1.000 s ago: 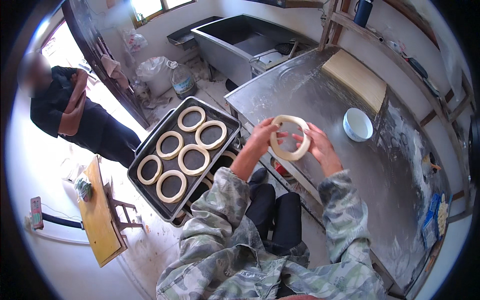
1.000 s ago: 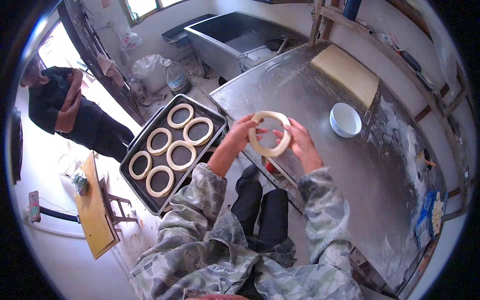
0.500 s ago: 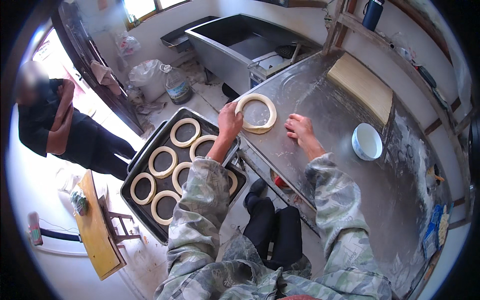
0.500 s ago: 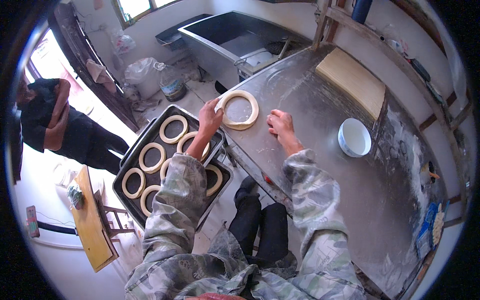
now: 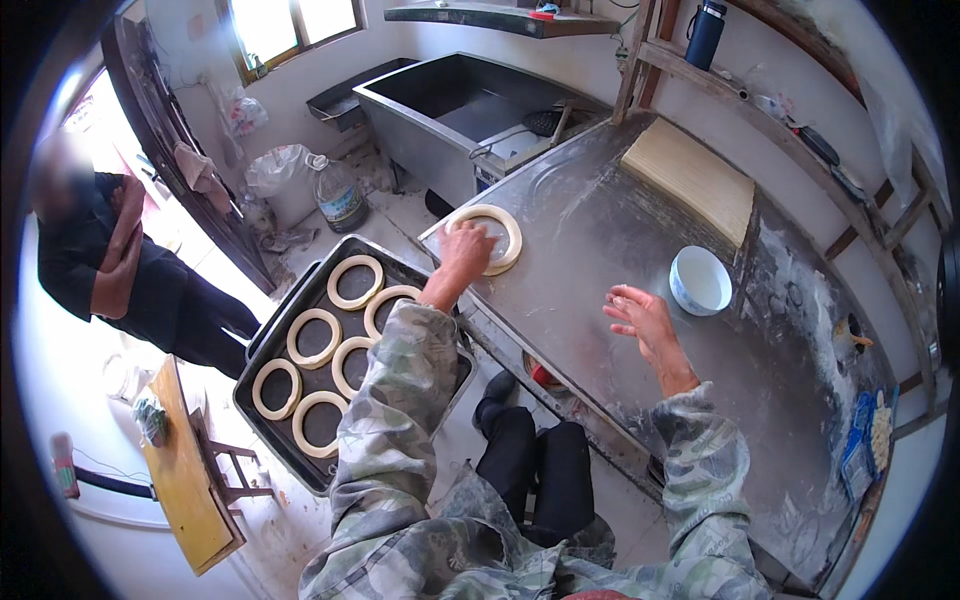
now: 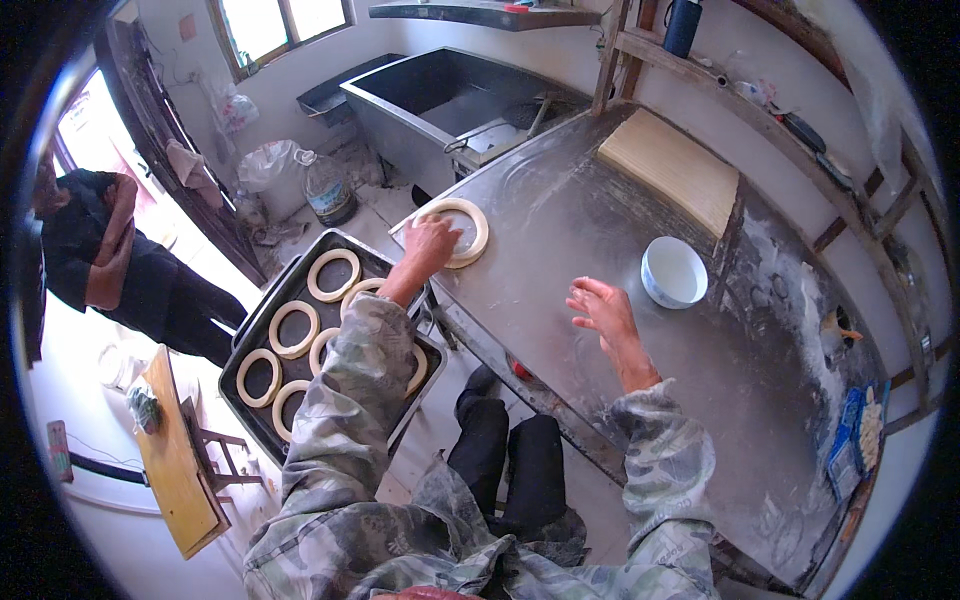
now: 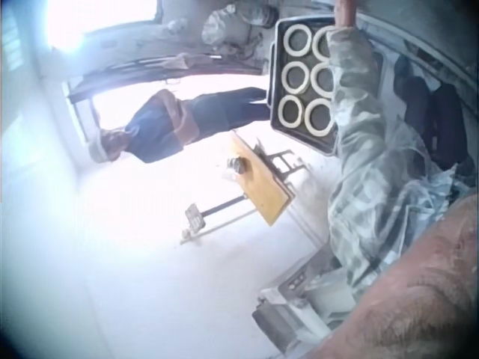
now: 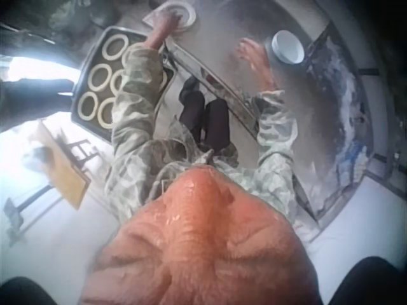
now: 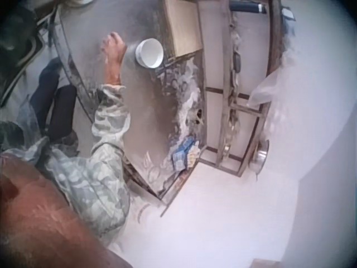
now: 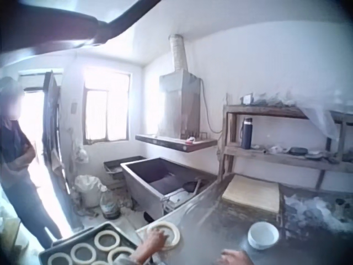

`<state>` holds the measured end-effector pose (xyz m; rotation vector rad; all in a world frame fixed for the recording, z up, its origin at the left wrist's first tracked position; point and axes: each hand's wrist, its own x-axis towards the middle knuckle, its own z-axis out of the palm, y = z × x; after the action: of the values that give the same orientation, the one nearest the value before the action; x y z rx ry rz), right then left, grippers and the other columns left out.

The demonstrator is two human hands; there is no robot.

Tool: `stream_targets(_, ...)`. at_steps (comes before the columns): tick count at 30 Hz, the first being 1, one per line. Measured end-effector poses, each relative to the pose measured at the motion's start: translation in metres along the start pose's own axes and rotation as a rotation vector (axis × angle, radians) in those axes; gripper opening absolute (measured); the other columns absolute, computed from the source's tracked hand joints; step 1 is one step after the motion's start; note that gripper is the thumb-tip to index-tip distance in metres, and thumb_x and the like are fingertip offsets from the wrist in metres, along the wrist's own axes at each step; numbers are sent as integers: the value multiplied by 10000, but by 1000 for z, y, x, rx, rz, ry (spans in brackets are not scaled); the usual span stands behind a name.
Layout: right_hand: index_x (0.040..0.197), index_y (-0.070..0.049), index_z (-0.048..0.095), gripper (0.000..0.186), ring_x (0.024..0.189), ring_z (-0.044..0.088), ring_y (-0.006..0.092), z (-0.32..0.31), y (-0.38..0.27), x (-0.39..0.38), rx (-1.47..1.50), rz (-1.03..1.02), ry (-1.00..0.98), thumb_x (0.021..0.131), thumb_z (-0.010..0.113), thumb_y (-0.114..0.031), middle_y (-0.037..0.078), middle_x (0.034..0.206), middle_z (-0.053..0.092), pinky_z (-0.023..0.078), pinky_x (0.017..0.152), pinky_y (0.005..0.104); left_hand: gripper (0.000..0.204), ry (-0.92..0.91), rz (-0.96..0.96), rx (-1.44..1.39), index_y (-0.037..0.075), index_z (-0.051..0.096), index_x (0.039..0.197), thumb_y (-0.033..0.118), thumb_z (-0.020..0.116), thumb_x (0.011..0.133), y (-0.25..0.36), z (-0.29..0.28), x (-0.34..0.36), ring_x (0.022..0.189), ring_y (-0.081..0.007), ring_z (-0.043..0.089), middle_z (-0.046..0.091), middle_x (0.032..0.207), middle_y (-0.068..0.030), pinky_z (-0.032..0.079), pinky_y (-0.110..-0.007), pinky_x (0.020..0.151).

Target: The person forms rings from long strips of dough by hand on a metal work surface, places the finished rings onto a baking tray, and then retrieves another tray from beneath the table.

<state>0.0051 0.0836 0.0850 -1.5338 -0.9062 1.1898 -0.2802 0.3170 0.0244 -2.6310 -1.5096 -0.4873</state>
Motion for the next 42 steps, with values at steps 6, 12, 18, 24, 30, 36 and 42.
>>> stream_targets(6, 1329, 11, 590, 429, 1095, 680, 224, 2, 10, -25, 20, 27, -33, 971, 635, -221, 132, 1252, 662, 555, 797, 327, 623, -182, -140, -357, 48, 510, 1408, 411, 649, 921, 75, 12, 15, 1365, -377, 445, 506, 1435, -208, 346, -618, 1068)
stream_targets(12, 1329, 24, 579, 418, 1099, 685, 235, 2, 7, -48, -17, 5, -56, 979, 627, -200, 142, 1241, 666, 563, 808, 325, 676, -121, -81, -245, 74, 451, 1472, 420, 642, 923, 69, 6, -12, 1416, -370, 367, 457, 1476, -196, 295, -635, 1092)
stream_targets(18, 1340, 26, 577, 424, 1088, 690, 227, 4, 23, -71, 26, 30, -64, 977, 619, -188, 145, 1257, 663, 563, 796, 306, 684, -85, -8, -110, 83, 449, 1473, 449, 622, 922, 62, -5, -45, 1420, -348, 369, 467, 1475, -178, 315, -611, 1083)
stream_targets(24, 1337, 23, 588, 419, 1056, 700, 211, -2, 33, -114, 53, 32, -33, 971, 621, -179, 135, 1244, 674, 559, 762, 283, 631, 7, 98, -112, 73, 482, 1448, 423, 608, 938, 93, -19, -94, 1421, -323, 375, 475, 1470, -163, 294, -590, 1108)
stream_targets(30, 1301, 5, 612, 379, 1019, 709, 193, -36, 66, -176, 162, 51, 50, 975, 632, -188, 108, 1202, 689, 558, 758, 279, 618, 15, 67, -138, 66, 497, 1433, 389, 642, 927, 117, -32, -153, 1382, -329, 431, 513, 1435, -181, 310, -552, 1107)
stream_targets(36, 1284, -6, 612, 371, 1009, 715, 198, -93, 105, -248, 309, -3, 212, 978, 639, -214, 103, 1166, 705, 563, 741, 266, 610, 188, -74, -310, 12, 590, 1323, 321, 763, 825, 81, -60, -195, 1241, -370, 559, 597, 1337, -208, 431, -473, 1046)
stream_targets(42, 1276, -15, 614, 339, 1076, 701, 220, -148, 142, -318, 422, -77, 381, 992, 609, -200, 123, 1202, 702, 562, 773, 271, 560, 227, -161, -358, -47, 572, 1331, 285, 685, 894, 54, -94, -239, 1202, -424, 579, 609, 1275, -298, 442, -447, 1048)
